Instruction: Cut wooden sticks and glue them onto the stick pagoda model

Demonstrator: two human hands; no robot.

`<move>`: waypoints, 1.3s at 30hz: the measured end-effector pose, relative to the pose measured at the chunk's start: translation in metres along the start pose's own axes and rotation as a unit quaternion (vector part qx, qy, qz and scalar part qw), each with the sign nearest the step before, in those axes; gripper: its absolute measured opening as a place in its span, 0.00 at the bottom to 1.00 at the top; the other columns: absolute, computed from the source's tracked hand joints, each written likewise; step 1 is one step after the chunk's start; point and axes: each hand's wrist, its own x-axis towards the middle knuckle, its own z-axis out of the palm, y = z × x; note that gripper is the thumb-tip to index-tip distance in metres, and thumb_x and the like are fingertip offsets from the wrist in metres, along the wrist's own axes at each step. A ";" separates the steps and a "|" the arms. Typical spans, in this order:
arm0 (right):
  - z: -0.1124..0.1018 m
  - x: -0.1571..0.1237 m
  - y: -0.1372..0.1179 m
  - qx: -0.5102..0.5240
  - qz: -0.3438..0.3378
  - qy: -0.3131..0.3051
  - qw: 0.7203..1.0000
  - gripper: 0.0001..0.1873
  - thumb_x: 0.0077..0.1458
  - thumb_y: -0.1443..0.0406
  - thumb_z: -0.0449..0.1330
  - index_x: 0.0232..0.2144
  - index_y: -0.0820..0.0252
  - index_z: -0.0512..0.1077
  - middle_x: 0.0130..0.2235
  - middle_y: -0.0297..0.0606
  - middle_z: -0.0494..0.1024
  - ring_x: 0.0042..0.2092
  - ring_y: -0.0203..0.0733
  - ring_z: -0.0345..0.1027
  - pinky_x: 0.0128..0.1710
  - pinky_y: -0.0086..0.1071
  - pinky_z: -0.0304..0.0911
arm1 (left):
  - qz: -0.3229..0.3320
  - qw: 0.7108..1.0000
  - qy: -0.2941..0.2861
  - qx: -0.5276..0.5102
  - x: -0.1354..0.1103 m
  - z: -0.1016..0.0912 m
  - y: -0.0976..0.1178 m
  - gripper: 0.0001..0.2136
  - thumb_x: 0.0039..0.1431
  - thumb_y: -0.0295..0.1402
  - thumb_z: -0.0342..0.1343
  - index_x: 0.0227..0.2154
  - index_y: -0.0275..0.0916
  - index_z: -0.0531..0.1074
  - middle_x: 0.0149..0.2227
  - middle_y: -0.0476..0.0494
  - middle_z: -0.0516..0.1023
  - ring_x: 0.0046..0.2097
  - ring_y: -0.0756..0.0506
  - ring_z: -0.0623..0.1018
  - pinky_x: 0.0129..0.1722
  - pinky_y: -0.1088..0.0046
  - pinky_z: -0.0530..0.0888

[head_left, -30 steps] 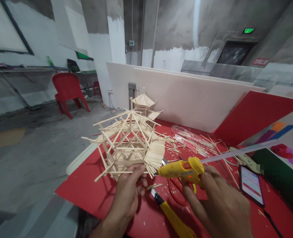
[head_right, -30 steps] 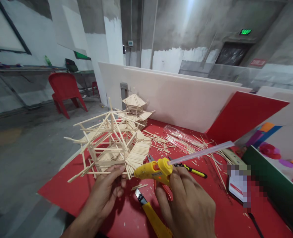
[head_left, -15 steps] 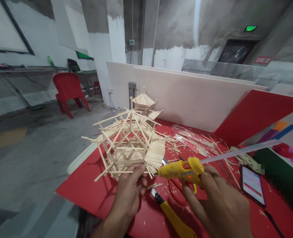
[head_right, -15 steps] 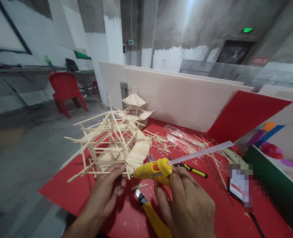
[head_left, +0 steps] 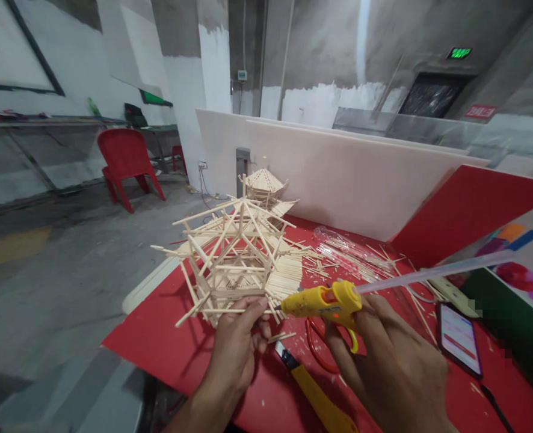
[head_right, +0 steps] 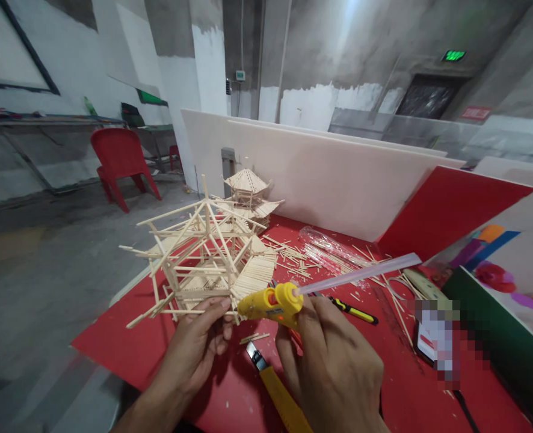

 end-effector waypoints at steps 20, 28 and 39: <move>0.006 0.013 -0.012 0.013 0.007 -0.039 0.999 0.07 0.60 0.65 0.56 0.39 0.59 0.72 0.34 0.35 0.77 0.29 0.36 0.66 0.27 0.30 0.53 | 0.011 1.000 0.002 0.005 -0.002 -0.002 -0.001 0.11 0.42 0.35 0.66 0.26 0.36 0.72 0.20 0.53 0.72 0.17 0.55 0.67 0.13 0.83 0.58; 0.000 0.011 -0.005 -0.004 -0.011 0.007 1.000 0.09 0.59 0.63 0.57 0.41 0.61 0.70 0.37 0.40 0.77 0.32 0.38 0.70 0.32 0.30 0.61 | 0.003 1.000 -0.001 -0.002 -0.001 -0.001 -0.002 0.13 0.42 0.37 0.67 0.26 0.36 0.71 0.21 0.52 0.72 0.17 0.55 0.67 0.13 0.82 0.59; 0.003 -0.012 0.006 0.019 0.102 -0.047 0.993 0.15 0.60 0.52 0.55 0.33 0.57 0.66 0.32 0.37 0.74 0.26 0.37 0.67 0.21 0.29 0.54 | -0.035 0.999 -0.004 -0.017 -0.008 -0.007 -0.003 0.16 0.40 0.42 0.69 0.25 0.36 0.72 0.22 0.50 0.74 0.18 0.54 0.69 0.14 0.80 0.60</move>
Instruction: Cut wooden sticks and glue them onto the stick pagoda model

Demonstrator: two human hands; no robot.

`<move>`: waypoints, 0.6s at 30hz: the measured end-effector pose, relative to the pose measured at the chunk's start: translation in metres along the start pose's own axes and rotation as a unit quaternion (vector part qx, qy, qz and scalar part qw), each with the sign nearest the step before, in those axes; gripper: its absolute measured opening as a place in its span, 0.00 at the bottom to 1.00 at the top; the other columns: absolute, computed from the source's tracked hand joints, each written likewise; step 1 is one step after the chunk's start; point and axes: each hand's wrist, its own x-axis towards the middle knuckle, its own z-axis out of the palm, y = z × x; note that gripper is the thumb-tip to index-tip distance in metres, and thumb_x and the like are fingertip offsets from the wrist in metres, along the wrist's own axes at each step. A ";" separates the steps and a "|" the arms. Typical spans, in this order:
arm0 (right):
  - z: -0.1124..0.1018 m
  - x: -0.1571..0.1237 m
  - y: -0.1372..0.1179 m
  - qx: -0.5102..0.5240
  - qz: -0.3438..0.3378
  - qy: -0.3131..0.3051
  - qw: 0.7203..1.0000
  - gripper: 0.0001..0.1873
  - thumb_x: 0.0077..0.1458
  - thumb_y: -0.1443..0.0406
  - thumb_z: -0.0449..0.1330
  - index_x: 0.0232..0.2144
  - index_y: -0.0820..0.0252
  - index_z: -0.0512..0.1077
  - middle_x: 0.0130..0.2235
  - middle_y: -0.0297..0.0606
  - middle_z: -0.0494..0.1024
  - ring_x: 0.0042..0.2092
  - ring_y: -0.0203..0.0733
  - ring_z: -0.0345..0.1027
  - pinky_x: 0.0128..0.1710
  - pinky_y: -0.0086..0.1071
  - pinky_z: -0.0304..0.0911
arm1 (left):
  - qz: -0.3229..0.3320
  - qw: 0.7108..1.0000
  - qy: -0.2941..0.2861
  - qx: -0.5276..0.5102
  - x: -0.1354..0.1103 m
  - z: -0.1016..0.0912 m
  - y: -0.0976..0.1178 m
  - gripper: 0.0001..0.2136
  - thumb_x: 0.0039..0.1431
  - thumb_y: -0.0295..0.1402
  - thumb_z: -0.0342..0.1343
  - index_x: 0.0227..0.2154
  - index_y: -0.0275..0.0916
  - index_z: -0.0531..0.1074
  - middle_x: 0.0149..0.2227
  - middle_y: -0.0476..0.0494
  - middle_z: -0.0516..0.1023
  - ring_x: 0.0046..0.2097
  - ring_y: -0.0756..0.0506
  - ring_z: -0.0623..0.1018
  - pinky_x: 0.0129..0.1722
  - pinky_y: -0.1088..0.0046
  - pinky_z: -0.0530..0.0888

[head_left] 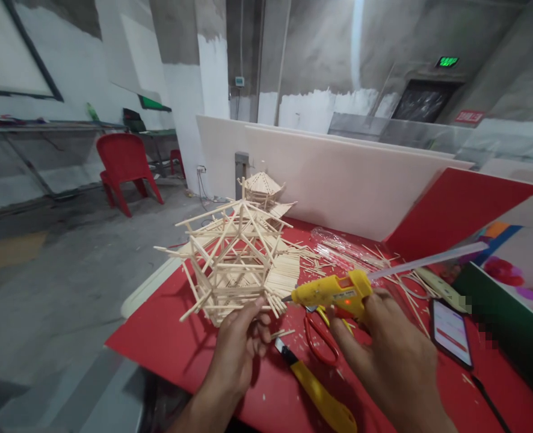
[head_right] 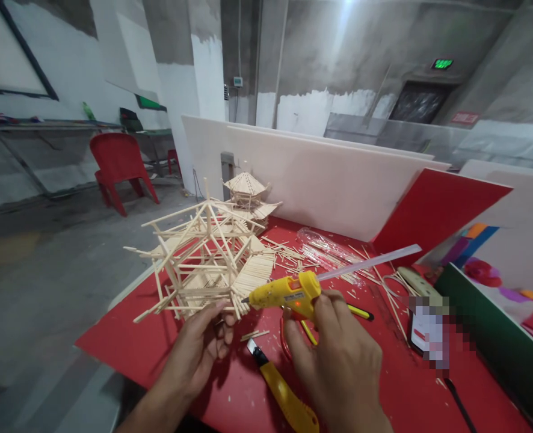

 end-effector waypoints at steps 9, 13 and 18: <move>-0.015 -0.034 0.019 0.256 0.205 -0.129 0.936 0.21 0.56 0.48 0.61 0.24 0.55 0.63 0.21 0.26 0.64 0.20 0.32 0.57 0.18 0.25 0.55 | 0.001 1.000 0.011 0.009 -0.020 -0.012 -0.022 0.17 0.39 0.44 0.69 0.27 0.34 0.78 0.21 0.50 0.73 0.20 0.55 0.69 0.17 0.82 0.63; -0.020 -0.076 0.049 0.241 0.309 -0.203 0.897 0.21 0.53 0.45 0.61 0.29 0.57 0.71 0.22 0.28 0.71 0.23 0.35 0.64 0.21 0.25 0.59 | -0.007 0.995 -0.005 0.099 -0.021 -0.015 -0.039 0.14 0.39 0.41 0.71 0.23 0.36 0.75 0.17 0.53 0.71 0.17 0.56 0.65 0.15 0.83 0.60; -0.014 -0.133 0.091 0.153 0.410 -0.230 0.869 0.29 0.55 0.40 0.54 0.34 0.59 0.76 0.29 0.37 0.80 0.29 0.44 0.73 0.28 0.31 0.65 | 0.050 0.979 -0.031 0.196 -0.015 -0.015 -0.057 0.14 0.42 0.43 0.70 0.26 0.37 0.77 0.14 0.55 0.68 0.16 0.55 0.63 0.15 0.82 0.59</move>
